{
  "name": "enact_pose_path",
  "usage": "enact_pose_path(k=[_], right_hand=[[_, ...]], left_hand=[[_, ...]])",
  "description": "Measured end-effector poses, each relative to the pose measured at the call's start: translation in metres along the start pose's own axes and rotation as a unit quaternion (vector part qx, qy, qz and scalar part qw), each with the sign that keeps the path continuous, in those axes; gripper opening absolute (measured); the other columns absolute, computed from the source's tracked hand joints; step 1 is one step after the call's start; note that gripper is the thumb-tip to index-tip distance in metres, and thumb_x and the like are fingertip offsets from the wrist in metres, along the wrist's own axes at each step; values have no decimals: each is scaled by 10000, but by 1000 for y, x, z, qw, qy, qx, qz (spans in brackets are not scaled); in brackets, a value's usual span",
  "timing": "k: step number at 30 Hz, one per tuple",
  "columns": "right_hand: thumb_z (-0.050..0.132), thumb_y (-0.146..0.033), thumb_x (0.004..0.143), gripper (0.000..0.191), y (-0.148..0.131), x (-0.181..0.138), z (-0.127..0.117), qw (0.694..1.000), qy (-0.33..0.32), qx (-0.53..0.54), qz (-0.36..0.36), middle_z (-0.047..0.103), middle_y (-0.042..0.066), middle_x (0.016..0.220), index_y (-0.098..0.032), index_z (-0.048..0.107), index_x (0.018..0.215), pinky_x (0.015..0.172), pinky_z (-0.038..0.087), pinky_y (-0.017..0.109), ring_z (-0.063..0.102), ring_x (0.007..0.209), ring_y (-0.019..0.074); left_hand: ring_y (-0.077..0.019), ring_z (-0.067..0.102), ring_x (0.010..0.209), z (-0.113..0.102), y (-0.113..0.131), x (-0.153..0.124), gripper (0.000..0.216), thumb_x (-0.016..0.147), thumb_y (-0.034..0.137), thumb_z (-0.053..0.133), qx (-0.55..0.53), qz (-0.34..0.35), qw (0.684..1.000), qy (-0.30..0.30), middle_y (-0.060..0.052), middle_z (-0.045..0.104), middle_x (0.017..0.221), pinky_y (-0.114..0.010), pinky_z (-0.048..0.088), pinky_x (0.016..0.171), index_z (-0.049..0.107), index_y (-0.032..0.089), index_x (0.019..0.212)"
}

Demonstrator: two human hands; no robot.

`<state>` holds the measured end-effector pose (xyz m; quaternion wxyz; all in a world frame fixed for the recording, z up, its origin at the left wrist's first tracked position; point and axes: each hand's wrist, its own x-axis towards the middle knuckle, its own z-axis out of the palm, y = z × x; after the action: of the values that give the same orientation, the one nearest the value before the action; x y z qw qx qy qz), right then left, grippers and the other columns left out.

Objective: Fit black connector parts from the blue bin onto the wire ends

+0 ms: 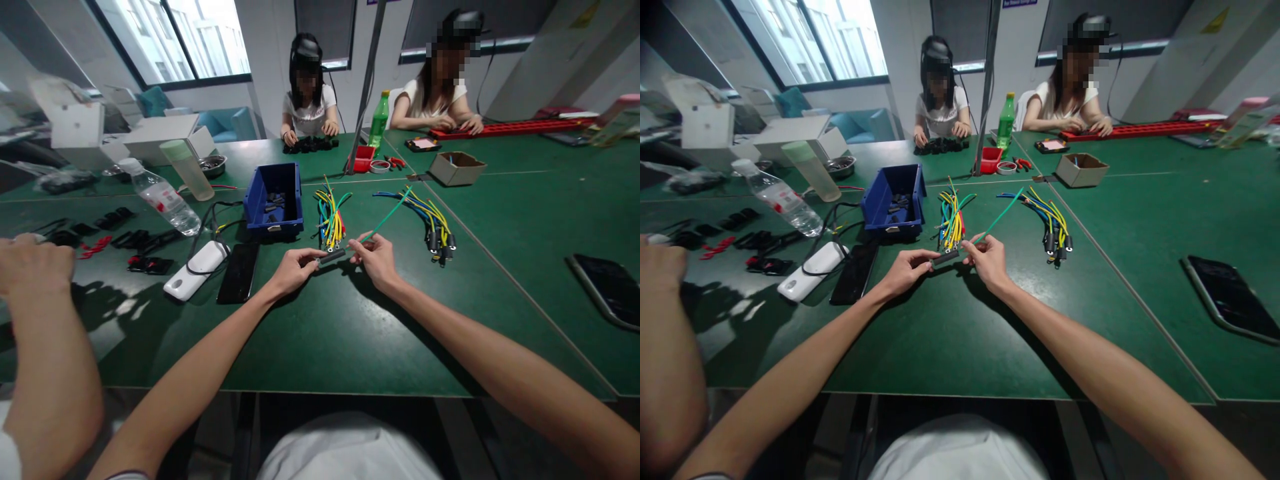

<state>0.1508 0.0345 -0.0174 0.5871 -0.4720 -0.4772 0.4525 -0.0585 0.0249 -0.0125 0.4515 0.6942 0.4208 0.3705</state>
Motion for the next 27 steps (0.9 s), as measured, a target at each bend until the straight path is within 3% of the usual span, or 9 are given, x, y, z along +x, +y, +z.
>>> enact_pose_path(k=[27], right_hand=[[742,-438,664,343,2,0,0,1000,-6,2,-6,568,-49,502,-187,545,791,398,375,204,566,410,116]], left_hand=[[-131,602,659,-1,3,-1,280,777,190,580,15,11,1000,26,-46,671,751,-241,462,653,698,120,1021]])
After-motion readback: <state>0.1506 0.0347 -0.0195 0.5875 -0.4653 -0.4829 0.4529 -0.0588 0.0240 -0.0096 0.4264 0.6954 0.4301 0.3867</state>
